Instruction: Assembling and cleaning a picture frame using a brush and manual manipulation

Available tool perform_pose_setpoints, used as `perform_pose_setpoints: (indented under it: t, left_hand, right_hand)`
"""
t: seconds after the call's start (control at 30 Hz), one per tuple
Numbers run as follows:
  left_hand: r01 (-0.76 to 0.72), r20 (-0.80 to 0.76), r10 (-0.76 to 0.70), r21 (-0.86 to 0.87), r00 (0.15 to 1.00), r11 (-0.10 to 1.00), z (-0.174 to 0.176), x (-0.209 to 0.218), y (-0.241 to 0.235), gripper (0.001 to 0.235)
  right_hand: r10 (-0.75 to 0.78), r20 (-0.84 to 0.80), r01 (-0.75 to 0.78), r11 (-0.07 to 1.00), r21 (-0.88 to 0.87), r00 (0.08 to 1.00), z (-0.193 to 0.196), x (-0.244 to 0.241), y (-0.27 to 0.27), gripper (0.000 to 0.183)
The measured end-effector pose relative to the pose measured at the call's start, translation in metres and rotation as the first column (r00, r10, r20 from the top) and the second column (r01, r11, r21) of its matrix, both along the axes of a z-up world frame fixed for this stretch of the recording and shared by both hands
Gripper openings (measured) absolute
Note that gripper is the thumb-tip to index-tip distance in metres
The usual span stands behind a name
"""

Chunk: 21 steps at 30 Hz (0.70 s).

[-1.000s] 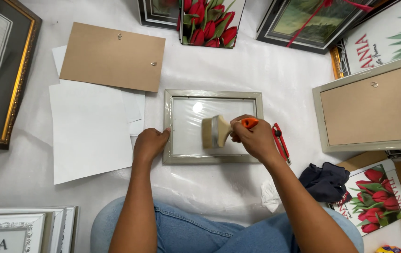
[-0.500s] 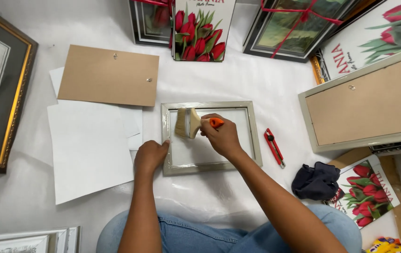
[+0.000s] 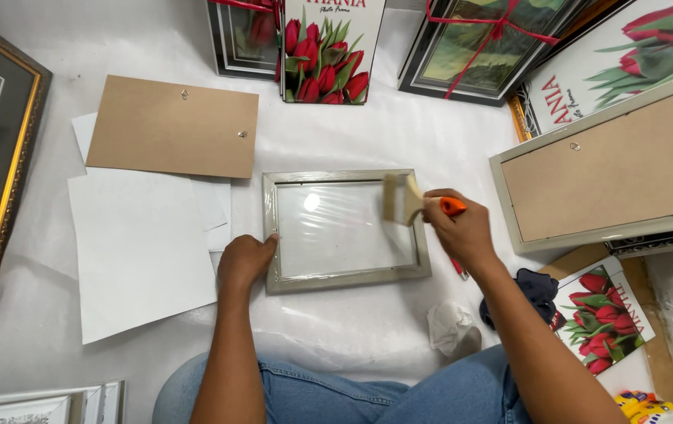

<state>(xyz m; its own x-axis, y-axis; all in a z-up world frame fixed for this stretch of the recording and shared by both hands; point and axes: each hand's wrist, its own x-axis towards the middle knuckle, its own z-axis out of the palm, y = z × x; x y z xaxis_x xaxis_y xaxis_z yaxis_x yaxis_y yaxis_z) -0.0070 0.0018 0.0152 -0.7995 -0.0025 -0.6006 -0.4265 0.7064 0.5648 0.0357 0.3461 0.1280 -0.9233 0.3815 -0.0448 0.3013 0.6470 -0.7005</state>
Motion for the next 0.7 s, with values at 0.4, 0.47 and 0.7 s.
perform_pose_setpoints:
  t: [0.4,0.47,0.7]
  left_hand:
    - [-0.025,-0.034,0.024,-0.033,0.999,0.999,0.0,0.001,-0.001,0.061]
    - [-0.026,-0.033,0.025,-0.033,0.999,0.999,0.0,0.002,0.0,0.06]
    - [-0.026,-0.035,0.025,-0.044,0.999,0.999,-0.008,0.0,-0.001,0.065]
  right_hand:
    - [0.085,0.174,-0.122,0.97,0.211,0.981,-0.001,-0.006,0.003,0.025]
    - [0.071,0.283,-0.137,0.965,0.222,0.957,0.017,0.008,0.002,0.027]
    - [0.049,0.252,-0.135,0.933,0.334,0.967,0.014,0.015,0.012,0.029]
